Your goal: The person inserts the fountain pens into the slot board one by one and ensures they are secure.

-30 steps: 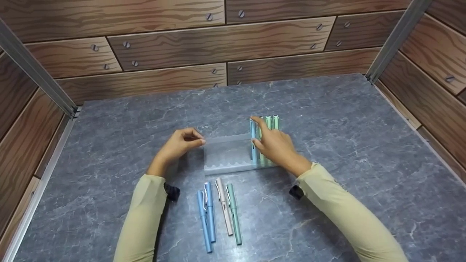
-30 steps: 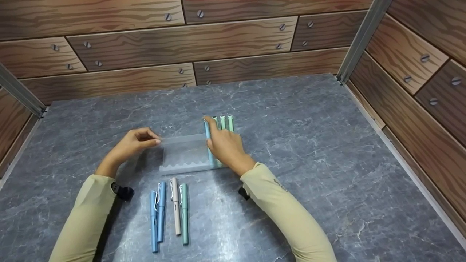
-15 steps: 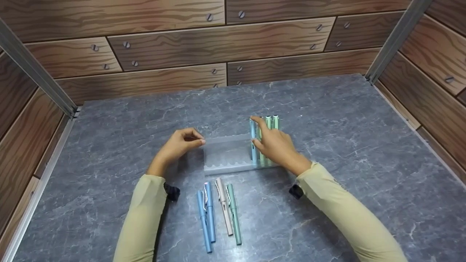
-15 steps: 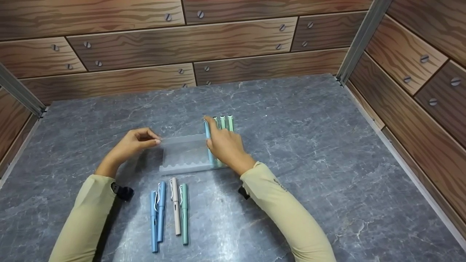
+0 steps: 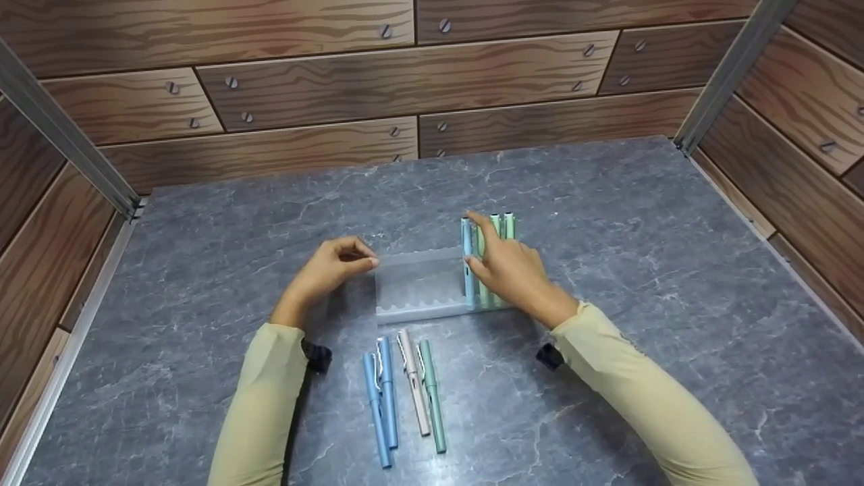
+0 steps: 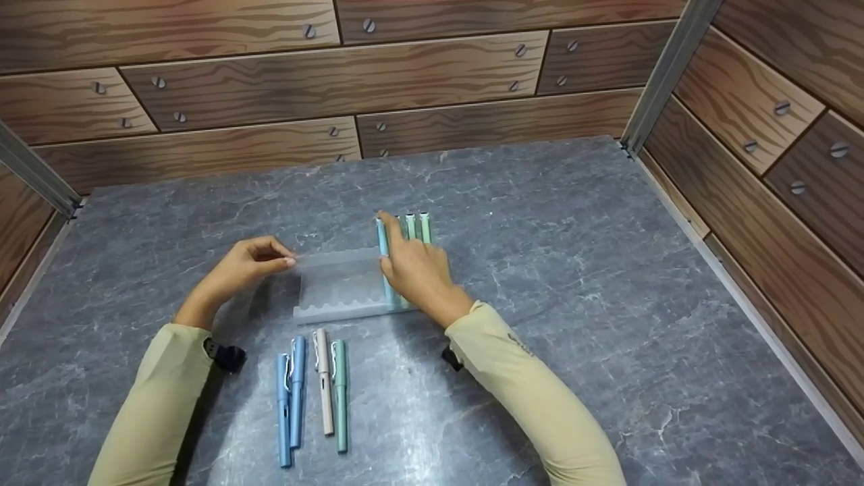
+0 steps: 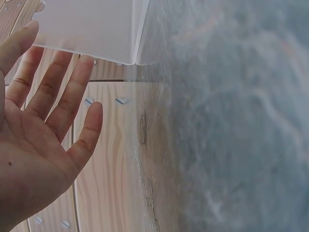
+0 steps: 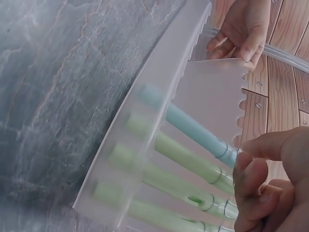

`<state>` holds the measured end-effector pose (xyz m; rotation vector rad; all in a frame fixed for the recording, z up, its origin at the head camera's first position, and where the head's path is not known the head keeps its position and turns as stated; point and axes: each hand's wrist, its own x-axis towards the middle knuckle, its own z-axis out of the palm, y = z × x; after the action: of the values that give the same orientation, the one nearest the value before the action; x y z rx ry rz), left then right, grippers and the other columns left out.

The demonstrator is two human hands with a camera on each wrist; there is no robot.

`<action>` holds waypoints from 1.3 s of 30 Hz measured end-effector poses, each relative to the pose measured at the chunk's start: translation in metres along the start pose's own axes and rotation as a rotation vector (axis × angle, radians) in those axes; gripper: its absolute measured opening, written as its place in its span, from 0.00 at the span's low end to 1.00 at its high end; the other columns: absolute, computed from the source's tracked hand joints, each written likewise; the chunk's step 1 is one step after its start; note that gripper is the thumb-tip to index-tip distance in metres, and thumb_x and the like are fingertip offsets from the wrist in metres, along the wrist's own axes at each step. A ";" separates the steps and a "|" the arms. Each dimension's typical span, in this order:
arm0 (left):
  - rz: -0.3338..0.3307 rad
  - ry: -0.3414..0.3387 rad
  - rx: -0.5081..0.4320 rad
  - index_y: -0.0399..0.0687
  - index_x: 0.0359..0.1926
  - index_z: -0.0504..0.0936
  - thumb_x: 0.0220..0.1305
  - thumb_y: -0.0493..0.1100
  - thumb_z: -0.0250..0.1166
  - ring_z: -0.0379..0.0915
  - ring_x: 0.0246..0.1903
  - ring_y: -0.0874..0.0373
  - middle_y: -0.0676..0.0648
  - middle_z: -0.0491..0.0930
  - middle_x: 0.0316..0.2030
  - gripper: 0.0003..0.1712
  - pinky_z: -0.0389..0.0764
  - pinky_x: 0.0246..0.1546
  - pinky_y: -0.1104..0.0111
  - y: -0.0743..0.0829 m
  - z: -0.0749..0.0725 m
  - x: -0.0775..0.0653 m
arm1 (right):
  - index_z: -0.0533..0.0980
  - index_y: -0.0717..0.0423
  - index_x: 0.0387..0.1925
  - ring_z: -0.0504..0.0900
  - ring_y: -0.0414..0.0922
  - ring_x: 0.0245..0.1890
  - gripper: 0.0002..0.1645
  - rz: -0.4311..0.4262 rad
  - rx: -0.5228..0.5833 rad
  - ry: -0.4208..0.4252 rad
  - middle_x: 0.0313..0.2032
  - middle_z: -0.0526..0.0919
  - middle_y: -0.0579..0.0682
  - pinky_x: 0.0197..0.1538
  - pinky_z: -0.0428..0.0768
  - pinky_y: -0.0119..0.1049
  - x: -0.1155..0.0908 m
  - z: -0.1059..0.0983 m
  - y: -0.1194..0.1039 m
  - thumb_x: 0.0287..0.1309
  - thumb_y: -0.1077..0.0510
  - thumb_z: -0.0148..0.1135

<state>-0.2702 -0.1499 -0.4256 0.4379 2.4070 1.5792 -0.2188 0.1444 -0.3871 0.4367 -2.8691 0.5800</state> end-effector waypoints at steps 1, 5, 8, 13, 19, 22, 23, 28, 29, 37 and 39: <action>0.003 0.003 0.000 0.38 0.40 0.81 0.60 0.41 0.68 0.75 0.37 0.63 0.49 0.81 0.37 0.11 0.77 0.43 0.71 -0.001 0.000 0.000 | 0.56 0.47 0.71 0.60 0.39 0.11 0.38 -0.001 0.006 0.003 0.12 0.66 0.42 0.13 0.57 0.30 -0.001 -0.001 0.000 0.63 0.51 0.60; 0.014 0.005 -0.003 0.39 0.39 0.81 0.60 0.42 0.68 0.76 0.37 0.62 0.49 0.81 0.37 0.10 0.77 0.42 0.73 -0.002 0.000 0.000 | 0.58 0.51 0.69 0.64 0.39 0.12 0.37 -0.020 0.035 0.014 0.16 0.74 0.43 0.14 0.59 0.30 -0.004 -0.003 -0.003 0.63 0.52 0.60; 0.022 0.004 -0.004 0.39 0.38 0.81 0.60 0.41 0.68 0.77 0.37 0.62 0.49 0.81 0.36 0.10 0.78 0.42 0.72 -0.001 0.000 -0.001 | 0.59 0.52 0.68 0.67 0.38 0.13 0.36 -0.047 0.051 0.019 0.19 0.78 0.44 0.15 0.60 0.29 -0.008 -0.003 -0.007 0.63 0.52 0.61; 0.031 0.009 0.032 0.40 0.38 0.82 0.61 0.42 0.67 0.77 0.38 0.63 0.49 0.82 0.37 0.09 0.78 0.43 0.71 0.000 -0.001 -0.001 | 0.60 0.53 0.67 0.67 0.37 0.13 0.36 -0.088 0.062 0.012 0.21 0.79 0.44 0.15 0.62 0.29 -0.015 -0.002 -0.015 0.61 0.53 0.63; 0.016 0.009 0.032 0.41 0.38 0.82 0.61 0.42 0.67 0.78 0.39 0.62 0.49 0.82 0.38 0.09 0.78 0.45 0.70 0.001 0.000 -0.001 | 0.62 0.54 0.66 0.69 0.36 0.14 0.35 -0.101 0.078 -0.020 0.22 0.79 0.44 0.16 0.64 0.29 -0.020 -0.002 -0.022 0.61 0.52 0.63; 0.013 0.016 0.019 0.40 0.38 0.82 0.60 0.41 0.67 0.78 0.39 0.62 0.49 0.82 0.38 0.09 0.78 0.45 0.70 0.001 0.000 -0.001 | 0.62 0.53 0.66 0.69 0.36 0.15 0.34 -0.104 0.088 -0.034 0.22 0.79 0.43 0.16 0.63 0.29 -0.023 -0.001 -0.024 0.61 0.52 0.63; 0.016 0.016 0.019 0.40 0.39 0.82 0.60 0.41 0.67 0.78 0.39 0.62 0.49 0.82 0.38 0.09 0.78 0.45 0.70 0.001 0.000 -0.001 | 0.62 0.53 0.66 0.68 0.36 0.15 0.34 -0.106 0.091 -0.036 0.22 0.79 0.43 0.16 0.64 0.29 -0.023 -0.001 -0.025 0.61 0.52 0.63; 0.013 0.021 0.011 0.40 0.38 0.82 0.60 0.41 0.68 0.78 0.38 0.63 0.50 0.82 0.37 0.09 0.78 0.44 0.72 0.001 0.000 -0.001 | 0.63 0.54 0.65 0.67 0.35 0.15 0.33 -0.115 0.118 -0.046 0.21 0.78 0.42 0.17 0.63 0.29 -0.028 0.001 -0.025 0.61 0.52 0.63; 0.015 0.021 0.013 0.40 0.38 0.82 0.60 0.41 0.68 0.78 0.38 0.63 0.50 0.82 0.37 0.09 0.78 0.44 0.72 0.001 0.000 -0.001 | 0.63 0.54 0.64 0.67 0.35 0.14 0.33 -0.120 0.124 -0.048 0.21 0.78 0.42 0.17 0.63 0.30 -0.028 0.002 -0.025 0.61 0.52 0.64; 0.025 0.013 0.007 0.38 0.39 0.81 0.60 0.41 0.68 0.77 0.38 0.63 0.49 0.81 0.37 0.10 0.78 0.43 0.72 0.001 0.000 -0.002 | 0.63 0.56 0.64 0.65 0.34 0.16 0.35 -0.119 0.174 -0.094 0.23 0.77 0.42 0.19 0.64 0.28 -0.035 0.008 -0.025 0.59 0.52 0.65; 0.021 0.013 0.010 0.38 0.39 0.81 0.60 0.41 0.68 0.78 0.38 0.63 0.49 0.81 0.37 0.10 0.78 0.43 0.71 0.001 0.000 -0.001 | 0.63 0.56 0.63 0.66 0.34 0.16 0.35 -0.118 0.186 -0.108 0.23 0.77 0.42 0.19 0.65 0.28 -0.037 0.010 -0.026 0.59 0.52 0.65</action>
<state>-0.2690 -0.1502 -0.4250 0.4581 2.4282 1.5845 -0.1770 0.1265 -0.3955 0.6803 -2.8759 0.8290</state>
